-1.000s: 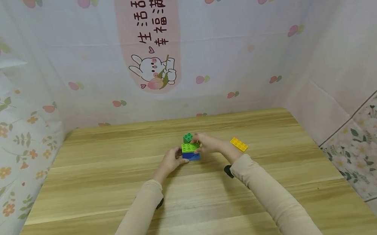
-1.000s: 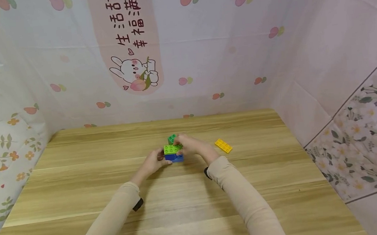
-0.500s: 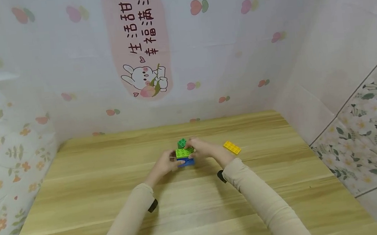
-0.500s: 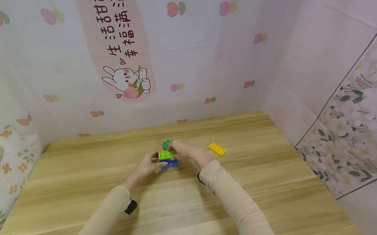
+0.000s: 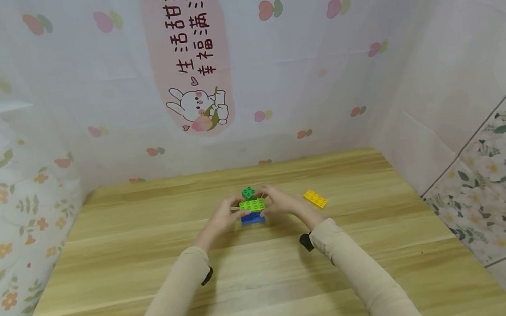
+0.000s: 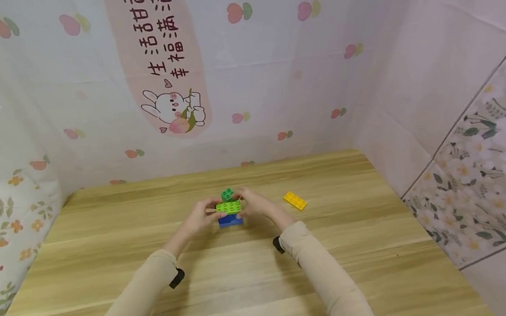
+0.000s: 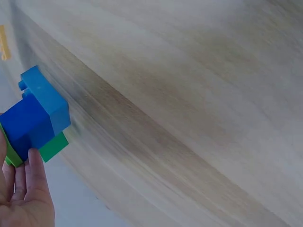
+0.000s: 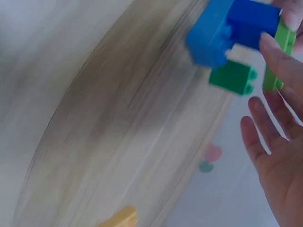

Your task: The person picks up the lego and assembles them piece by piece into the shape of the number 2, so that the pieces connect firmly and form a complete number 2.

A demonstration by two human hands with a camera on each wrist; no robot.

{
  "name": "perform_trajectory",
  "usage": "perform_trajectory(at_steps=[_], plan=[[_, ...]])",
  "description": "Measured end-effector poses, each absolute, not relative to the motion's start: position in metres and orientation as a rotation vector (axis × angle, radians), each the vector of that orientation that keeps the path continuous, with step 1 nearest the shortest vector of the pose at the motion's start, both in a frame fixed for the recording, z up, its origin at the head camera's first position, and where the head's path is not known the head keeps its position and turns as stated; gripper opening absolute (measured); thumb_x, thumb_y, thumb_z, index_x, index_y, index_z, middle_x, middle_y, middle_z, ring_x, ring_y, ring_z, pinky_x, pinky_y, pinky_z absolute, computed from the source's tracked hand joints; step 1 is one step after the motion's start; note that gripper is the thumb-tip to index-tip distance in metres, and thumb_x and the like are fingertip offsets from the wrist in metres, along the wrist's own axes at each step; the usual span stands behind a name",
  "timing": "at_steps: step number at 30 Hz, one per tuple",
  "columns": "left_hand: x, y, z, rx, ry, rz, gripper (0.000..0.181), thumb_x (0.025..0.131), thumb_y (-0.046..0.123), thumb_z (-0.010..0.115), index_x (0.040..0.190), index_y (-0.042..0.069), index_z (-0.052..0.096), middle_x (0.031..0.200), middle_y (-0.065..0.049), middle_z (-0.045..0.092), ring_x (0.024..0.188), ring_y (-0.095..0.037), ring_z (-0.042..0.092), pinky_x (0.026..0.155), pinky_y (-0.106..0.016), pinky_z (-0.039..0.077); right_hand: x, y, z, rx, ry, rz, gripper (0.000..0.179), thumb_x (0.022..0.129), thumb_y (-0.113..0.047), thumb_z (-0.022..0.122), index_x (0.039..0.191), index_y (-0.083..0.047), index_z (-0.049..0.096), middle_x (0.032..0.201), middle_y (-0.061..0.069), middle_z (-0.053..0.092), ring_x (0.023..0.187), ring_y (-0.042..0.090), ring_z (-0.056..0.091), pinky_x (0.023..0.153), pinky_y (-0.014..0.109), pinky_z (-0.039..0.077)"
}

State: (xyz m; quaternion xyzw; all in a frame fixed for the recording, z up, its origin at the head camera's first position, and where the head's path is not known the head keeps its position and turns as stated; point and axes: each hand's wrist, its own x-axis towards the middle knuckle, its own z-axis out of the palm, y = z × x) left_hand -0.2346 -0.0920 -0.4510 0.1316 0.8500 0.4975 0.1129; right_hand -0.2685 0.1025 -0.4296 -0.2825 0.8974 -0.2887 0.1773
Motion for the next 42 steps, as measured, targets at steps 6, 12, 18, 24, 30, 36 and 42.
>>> perform_trajectory(at_steps=[6,12,18,24,30,36,42], plan=[[-0.234,-0.098,-0.45,0.314,2.526,1.498,0.039,0.085,0.007,0.062,0.121,-0.004,0.052,0.123,-0.02,0.054,0.111,-0.034,0.054,0.09,-0.038,0.05,-0.282,0.111,-0.434,-0.735,2.565,-0.876,0.062,0.08,-0.003,0.068,0.134,0.002,0.038,0.133,0.022,0.043,0.122,0.038,0.042,0.102,0.048,0.037],[-0.233,-0.09,-0.453,0.33,2.509,1.483,0.04,0.084,0.009,0.064,0.121,-0.003,0.053,0.12,-0.018,0.057,0.108,-0.032,0.058,0.086,-0.034,0.052,-0.291,0.119,-0.45,-0.567,2.585,-0.963,0.056,0.082,-0.005,0.066,0.133,0.0,0.042,0.128,0.021,0.049,0.12,0.036,0.044,0.101,0.047,0.039],[-0.233,-0.086,-0.451,0.335,2.476,1.533,0.039,0.084,0.007,0.063,0.12,-0.004,0.053,0.117,-0.018,0.057,0.107,-0.032,0.058,0.085,-0.033,0.053,-0.301,0.115,-0.465,-0.532,2.537,-1.075,0.054,0.081,0.007,0.061,0.131,0.001,0.044,0.125,0.022,0.051,0.117,0.038,0.047,0.1,0.047,0.041],[-0.23,-0.089,-0.452,0.331,2.483,1.528,0.039,0.084,0.007,0.063,0.12,-0.004,0.053,0.116,-0.019,0.058,0.106,-0.032,0.058,0.084,-0.033,0.053,-0.311,0.102,-0.474,-0.566,2.464,-1.12,0.06,0.076,0.017,0.055,0.133,0.002,0.041,0.128,0.024,0.048,0.119,0.04,0.046,0.1,0.048,0.041],[-0.229,-0.09,-0.457,0.363,2.498,1.495,0.038,0.084,0.009,0.064,0.119,-0.003,0.054,0.114,-0.02,0.058,0.105,-0.034,0.059,0.083,-0.034,0.054,-0.314,0.096,-0.479,-0.601,2.438,-1.141,0.053,0.082,0.014,0.052,0.133,0.004,0.04,0.129,0.025,0.047,0.12,0.041,0.046,0.1,0.048,0.041],[-0.229,-0.091,-0.457,0.373,2.525,1.463,0.038,0.084,0.012,0.065,0.118,-0.001,0.055,0.116,-0.018,0.059,0.109,-0.032,0.056,0.087,-0.038,0.052,-0.306,0.091,-0.463,-0.625,2.37,-1.177,0.05,0.084,0.013,0.051,0.132,0.011,0.037,0.13,0.03,0.043,0.12,0.045,0.044,0.099,0.049,0.041],[-0.229,-0.094,-0.453,0.356,2.528,1.453,0.038,0.084,0.013,0.065,0.118,-0.001,0.055,0.118,-0.016,0.058,0.112,-0.032,0.053,0.093,-0.044,0.047,-0.319,0.088,-0.474,-0.671,2.341,-1.186,0.048,0.083,0.013,0.055,0.128,0.011,0.042,0.126,0.029,0.048,0.116,0.042,0.048,0.094,0.044,0.046]])
